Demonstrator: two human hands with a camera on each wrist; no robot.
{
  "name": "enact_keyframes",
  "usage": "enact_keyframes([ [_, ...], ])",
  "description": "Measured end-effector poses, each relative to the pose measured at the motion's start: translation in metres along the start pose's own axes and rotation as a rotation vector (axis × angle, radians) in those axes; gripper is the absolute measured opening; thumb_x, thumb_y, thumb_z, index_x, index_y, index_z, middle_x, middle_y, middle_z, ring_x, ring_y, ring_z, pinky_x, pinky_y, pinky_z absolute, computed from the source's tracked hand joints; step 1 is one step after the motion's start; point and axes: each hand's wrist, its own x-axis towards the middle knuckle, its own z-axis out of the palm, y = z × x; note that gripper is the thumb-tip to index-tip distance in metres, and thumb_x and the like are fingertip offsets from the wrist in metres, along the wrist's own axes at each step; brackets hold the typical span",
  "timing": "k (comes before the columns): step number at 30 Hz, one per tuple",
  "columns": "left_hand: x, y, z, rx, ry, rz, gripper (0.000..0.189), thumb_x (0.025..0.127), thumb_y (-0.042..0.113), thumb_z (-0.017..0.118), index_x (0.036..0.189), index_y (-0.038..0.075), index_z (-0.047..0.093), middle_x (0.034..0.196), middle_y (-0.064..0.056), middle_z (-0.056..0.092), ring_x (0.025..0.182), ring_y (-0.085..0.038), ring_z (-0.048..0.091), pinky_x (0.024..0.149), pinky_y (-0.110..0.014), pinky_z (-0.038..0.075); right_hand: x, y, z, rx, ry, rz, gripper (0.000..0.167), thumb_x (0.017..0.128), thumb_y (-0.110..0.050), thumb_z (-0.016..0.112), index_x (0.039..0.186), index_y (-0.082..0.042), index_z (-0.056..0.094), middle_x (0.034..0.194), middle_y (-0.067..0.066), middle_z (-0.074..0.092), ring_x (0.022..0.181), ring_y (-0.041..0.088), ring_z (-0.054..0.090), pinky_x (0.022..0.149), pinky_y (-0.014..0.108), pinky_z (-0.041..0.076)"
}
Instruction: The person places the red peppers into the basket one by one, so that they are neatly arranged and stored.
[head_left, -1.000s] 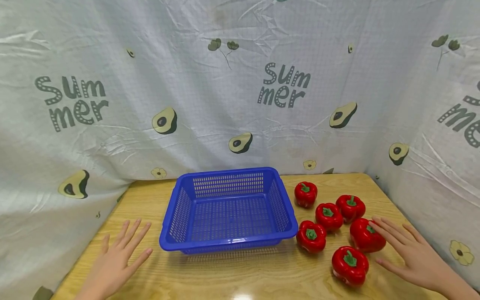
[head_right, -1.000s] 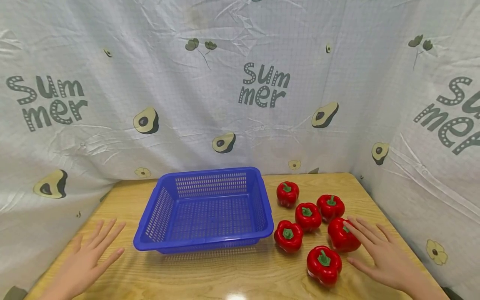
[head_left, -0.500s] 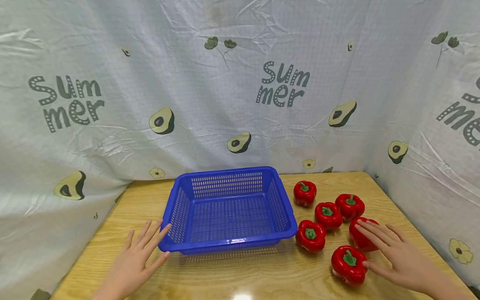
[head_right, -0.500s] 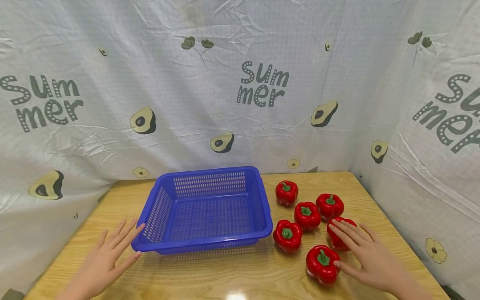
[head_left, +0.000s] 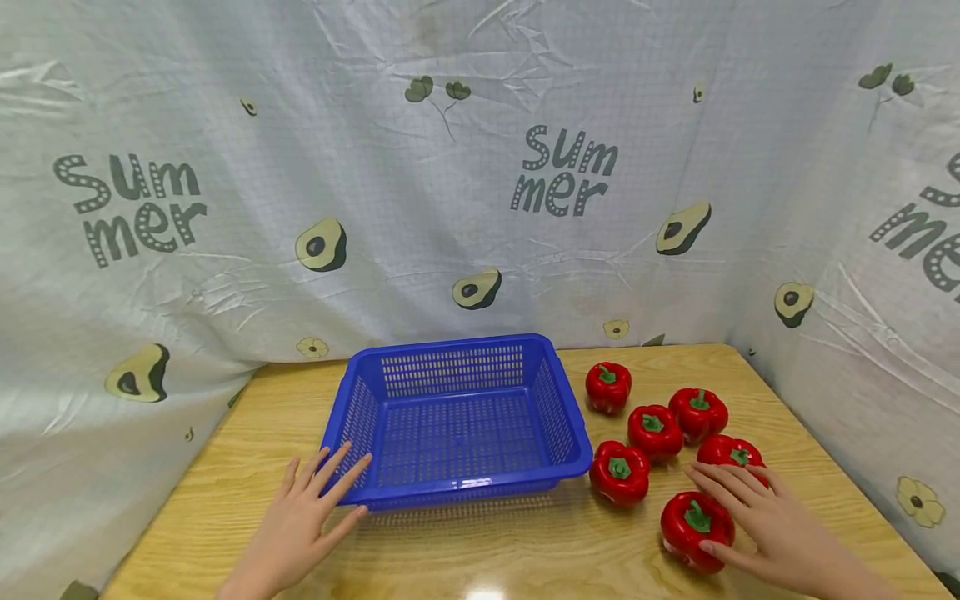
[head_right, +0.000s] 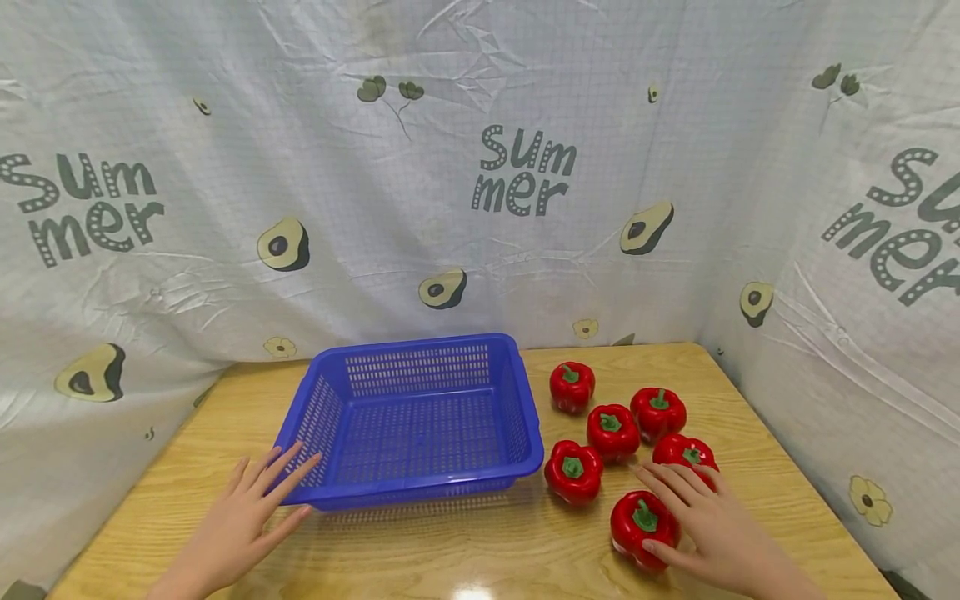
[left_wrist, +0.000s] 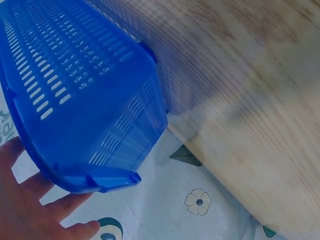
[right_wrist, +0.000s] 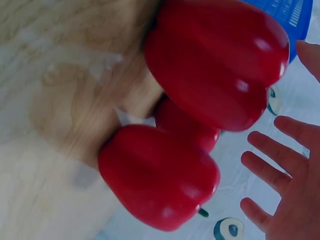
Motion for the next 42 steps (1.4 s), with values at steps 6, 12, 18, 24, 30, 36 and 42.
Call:
enact_keyframes([
  [6, 0.004, 0.004, 0.006, -0.001, 0.024, 0.004, 0.054, 0.085, 0.045, 0.051, 0.136, 0.035, 0.035, 0.137, -0.012, 0.041, 0.121, -0.040, 0.036, 0.099, -0.059, 0.021, 0.000, -0.009, 0.003, 0.024, -0.129, 0.102, 0.076, 0.064, -0.066, 0.062, 0.128, -0.026, 0.048, 0.121, -0.007, 0.054, 0.107, 0.013, 0.043, 0.084, 0.043, 0.036],
  [12, 0.005, 0.006, 0.015, -0.007, 0.073, 0.011, 0.051, 0.086, 0.044, 0.051, 0.134, 0.035, 0.039, 0.136, -0.015, 0.041, 0.120, -0.040, 0.033, 0.096, -0.060, 0.024, -0.002, -0.013, 0.011, -0.013, -0.147, 0.107, 0.075, 0.063, -0.068, 0.061, 0.123, -0.023, 0.052, 0.117, -0.006, 0.056, 0.104, 0.015, 0.047, 0.083, 0.040, 0.036],
  [18, 0.003, 0.009, 0.018, -0.092, 0.040, -0.033, 0.052, 0.086, 0.039, 0.052, 0.136, 0.037, 0.035, 0.143, -0.014, 0.033, 0.132, -0.044, 0.019, 0.103, -0.064, 0.012, -0.006, -0.016, 0.018, -0.015, -0.151, 0.145, 0.077, 0.059, -0.067, 0.064, 0.119, -0.021, 0.055, 0.114, -0.005, 0.057, 0.102, 0.017, 0.049, 0.083, 0.043, 0.037],
  [24, 0.004, 0.010, 0.019, -0.097, 0.041, -0.051, 0.055, 0.085, 0.037, 0.055, 0.135, 0.039, 0.034, 0.143, -0.014, 0.033, 0.131, -0.046, 0.021, 0.101, -0.067, 0.011, -0.005, -0.017, 0.021, -0.001, -0.270, 0.211, 0.078, 0.058, -0.068, 0.063, 0.119, -0.021, 0.054, 0.117, 0.000, 0.056, 0.105, 0.022, 0.048, 0.085, 0.055, 0.038],
  [30, 0.005, 0.009, 0.019, -0.100, 0.044, -0.064, 0.054, 0.085, 0.040, 0.054, 0.135, 0.040, 0.034, 0.144, -0.012, 0.032, 0.132, -0.044, 0.021, 0.099, -0.068, 0.013, -0.003, -0.015, 0.023, -0.005, -0.241, 0.205, 0.076, 0.057, -0.067, 0.065, 0.117, -0.021, 0.055, 0.115, 0.000, 0.056, 0.103, 0.021, 0.047, 0.085, 0.053, 0.039],
  [36, 0.006, 0.010, 0.018, -0.113, 0.020, -0.074, 0.055, 0.084, 0.040, 0.055, 0.135, 0.041, 0.034, 0.144, -0.012, 0.031, 0.132, -0.044, 0.021, 0.096, -0.070, 0.014, -0.003, -0.014, 0.023, 0.003, -0.267, 0.205, 0.074, 0.058, -0.068, 0.064, 0.117, -0.022, 0.055, 0.115, 0.000, 0.056, 0.103, 0.021, 0.047, 0.084, 0.054, 0.040],
  [42, 0.007, 0.010, 0.018, -0.111, 0.014, -0.074, 0.056, 0.083, 0.040, 0.057, 0.134, 0.042, 0.034, 0.144, -0.011, 0.031, 0.131, -0.044, 0.021, 0.094, -0.070, 0.017, -0.002, -0.014, 0.022, 0.026, -0.261, 0.203, 0.074, 0.060, -0.067, 0.063, 0.117, -0.021, 0.056, 0.114, 0.000, 0.056, 0.102, 0.022, 0.047, 0.084, 0.054, 0.040],
])
